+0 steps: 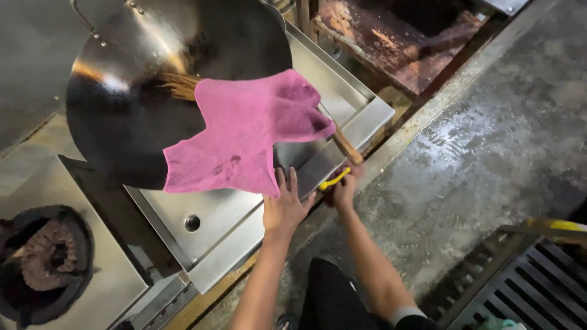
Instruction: The person wipes the stainless steel surfaces of a commercial gas stove and its lower rack using a pink cloth. They clean the top surface around the burners, the side panels, the front control area, and the metal grate underneath.
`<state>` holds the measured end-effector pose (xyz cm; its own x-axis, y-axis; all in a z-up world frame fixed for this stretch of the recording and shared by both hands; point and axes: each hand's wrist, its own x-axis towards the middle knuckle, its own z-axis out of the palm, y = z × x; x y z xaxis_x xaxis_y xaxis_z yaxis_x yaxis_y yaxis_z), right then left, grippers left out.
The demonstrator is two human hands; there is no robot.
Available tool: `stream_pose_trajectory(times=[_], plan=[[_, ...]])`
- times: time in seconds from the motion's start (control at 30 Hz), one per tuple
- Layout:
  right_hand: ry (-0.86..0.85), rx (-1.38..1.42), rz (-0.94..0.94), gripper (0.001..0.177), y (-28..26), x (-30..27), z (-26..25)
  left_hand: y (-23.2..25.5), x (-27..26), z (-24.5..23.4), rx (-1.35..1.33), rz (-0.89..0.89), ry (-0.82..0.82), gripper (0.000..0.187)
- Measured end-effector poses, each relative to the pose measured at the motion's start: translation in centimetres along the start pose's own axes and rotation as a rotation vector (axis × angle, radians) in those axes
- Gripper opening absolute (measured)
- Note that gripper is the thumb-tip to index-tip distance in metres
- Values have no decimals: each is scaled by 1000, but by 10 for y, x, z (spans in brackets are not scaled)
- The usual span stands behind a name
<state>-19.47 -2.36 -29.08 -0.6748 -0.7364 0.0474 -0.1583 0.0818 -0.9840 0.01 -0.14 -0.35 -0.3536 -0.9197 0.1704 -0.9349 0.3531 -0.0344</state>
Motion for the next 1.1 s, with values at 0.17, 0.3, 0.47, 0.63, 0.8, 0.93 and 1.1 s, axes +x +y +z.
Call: stream_pose_trajectory(times=[0.17,0.3,0.47,0.63,0.8,0.93,1.1], plan=[[-25,-88,172,19,5,-83,30,0,-1,9,-102,17,11,86],[-13,444,566,40,-83,-141,31,3,-25,13,-299,199,536,69],[-390,367,335,33,-139,-257,35,23,-152,20,-566,110,570,57],[-764,279,65,30,-182,-358,18,-4,-291,32,-774,-365,588,49],[-633,196,-5,24,-141,-389,24,-103,-390,-1,-610,-521,496,52],[-90,24,-27,61,-69,-286,30,-169,-482,5,-366,-712,436,46],[-75,-125,101,56,-62,-307,90,-171,-573,32,-379,-1022,380,63]])
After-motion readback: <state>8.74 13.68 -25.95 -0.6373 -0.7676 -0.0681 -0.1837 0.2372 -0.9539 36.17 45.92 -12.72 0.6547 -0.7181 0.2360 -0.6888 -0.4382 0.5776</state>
